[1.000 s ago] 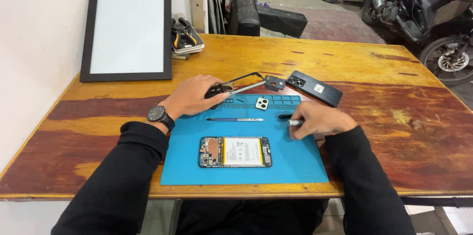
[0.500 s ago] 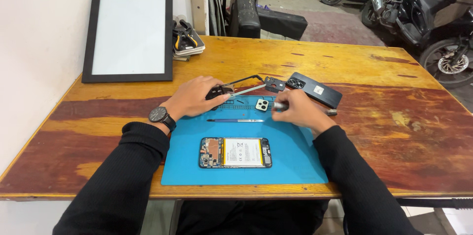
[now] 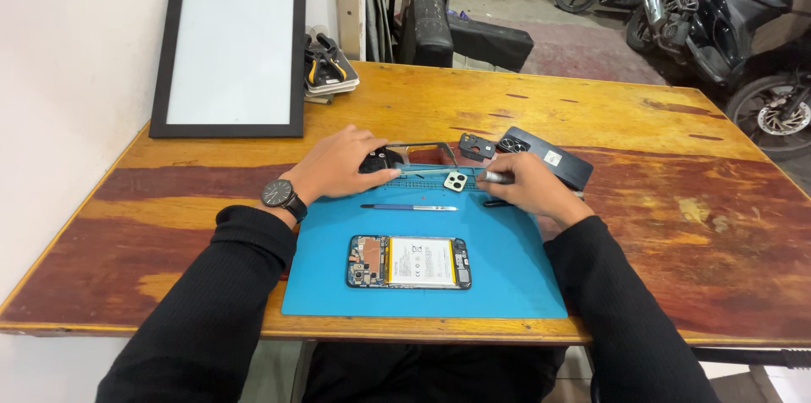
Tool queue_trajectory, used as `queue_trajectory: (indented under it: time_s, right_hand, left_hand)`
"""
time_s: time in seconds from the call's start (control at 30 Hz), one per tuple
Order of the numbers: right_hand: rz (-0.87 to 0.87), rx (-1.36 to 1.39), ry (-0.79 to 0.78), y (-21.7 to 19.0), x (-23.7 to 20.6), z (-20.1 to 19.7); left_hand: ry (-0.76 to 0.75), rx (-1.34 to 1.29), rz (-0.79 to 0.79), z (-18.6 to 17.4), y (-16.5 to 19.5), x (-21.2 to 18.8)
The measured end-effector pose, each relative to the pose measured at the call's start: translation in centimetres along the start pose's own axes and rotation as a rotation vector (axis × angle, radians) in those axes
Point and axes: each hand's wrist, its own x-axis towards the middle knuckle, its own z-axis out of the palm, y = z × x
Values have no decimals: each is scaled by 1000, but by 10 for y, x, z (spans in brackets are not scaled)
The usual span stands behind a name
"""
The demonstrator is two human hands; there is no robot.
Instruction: The person disassembles a smartphone on a blue mat, removes the battery, and uses a syringe-like tool to apply liquid to internal components. They handle the screen assembly and other parts, then reposition the battery and tools on the mat.
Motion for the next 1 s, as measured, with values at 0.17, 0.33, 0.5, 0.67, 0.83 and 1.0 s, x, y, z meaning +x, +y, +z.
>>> queue_trajectory:
  time_s: [0.17,0.33,0.5,0.67,0.83,1.0]
  right_hand:
    - [26,-121,-35,9,-1,-8]
    - [139,-55,-9,23,-8,-23]
    - [137,-49,5,24,-9,-19]
    - [62,-120,129,3,-1,1]
    - [68,-336,142,-21,14,23]
    - [132,-270,124,-21,17,25]
  left_hand:
    - [32,69,34,9,-3,2]
    - [247,65,272,14,-5,2]
    - [31,-171,299,14,1,1]
    - [-110,-196,269,20,9,5]
    - [-142,-266,240,23,10,9]
    - [-165,-272,188,22,11,11]
